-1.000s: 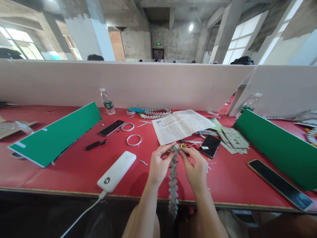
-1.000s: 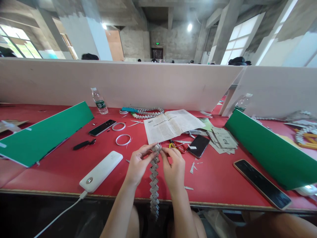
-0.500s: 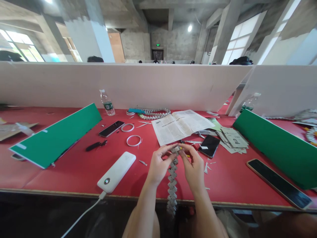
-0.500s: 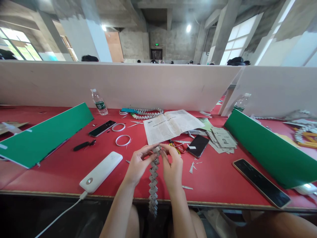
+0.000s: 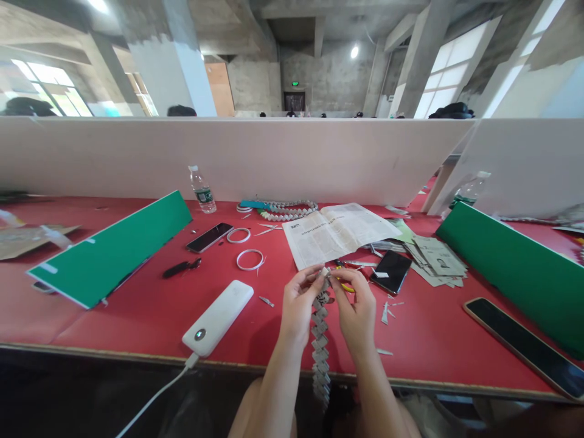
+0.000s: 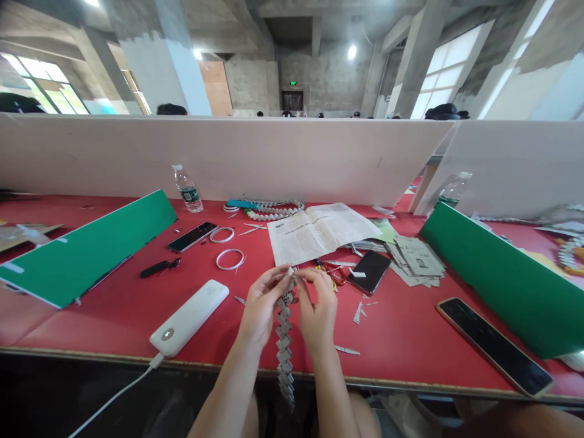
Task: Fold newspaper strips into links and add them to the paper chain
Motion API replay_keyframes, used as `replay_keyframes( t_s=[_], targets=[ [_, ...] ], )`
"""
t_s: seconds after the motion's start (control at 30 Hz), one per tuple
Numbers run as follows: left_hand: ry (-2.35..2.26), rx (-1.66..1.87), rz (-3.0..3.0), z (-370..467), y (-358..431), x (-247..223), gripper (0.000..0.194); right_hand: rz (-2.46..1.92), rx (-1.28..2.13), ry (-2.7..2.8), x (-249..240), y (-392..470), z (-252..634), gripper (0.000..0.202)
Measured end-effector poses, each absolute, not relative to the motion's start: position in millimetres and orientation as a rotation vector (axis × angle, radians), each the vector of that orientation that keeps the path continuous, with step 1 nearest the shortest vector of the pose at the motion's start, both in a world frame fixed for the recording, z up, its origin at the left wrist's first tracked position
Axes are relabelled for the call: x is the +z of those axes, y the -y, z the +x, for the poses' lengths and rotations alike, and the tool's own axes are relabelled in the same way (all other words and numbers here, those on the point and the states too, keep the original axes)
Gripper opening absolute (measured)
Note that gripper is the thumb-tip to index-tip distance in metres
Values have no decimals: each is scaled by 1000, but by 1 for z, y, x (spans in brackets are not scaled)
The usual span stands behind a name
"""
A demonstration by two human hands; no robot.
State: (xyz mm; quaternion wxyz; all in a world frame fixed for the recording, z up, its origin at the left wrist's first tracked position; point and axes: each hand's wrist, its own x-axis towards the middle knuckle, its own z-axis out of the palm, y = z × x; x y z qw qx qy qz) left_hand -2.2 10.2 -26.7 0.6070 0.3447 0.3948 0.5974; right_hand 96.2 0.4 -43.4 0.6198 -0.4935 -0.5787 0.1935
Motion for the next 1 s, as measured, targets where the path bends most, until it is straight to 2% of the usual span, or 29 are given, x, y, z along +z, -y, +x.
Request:
replay_keyframes(
  t_s=[0.3, 0.53, 1.0],
  targets=[
    [-940, 1398, 768, -2, -10, -28, 27, -1102, 562, 1164, -44, -2, 93, 14],
    [-1004, 1431, 1020, -6, -11, -31, 22, -1110, 563, 1150, -43, -2, 91, 8],
    [-1023, 1312, 1446, -20, -9, -28, 27, -1166, 675, 1212, -45, -2, 99, 12]
  ],
)
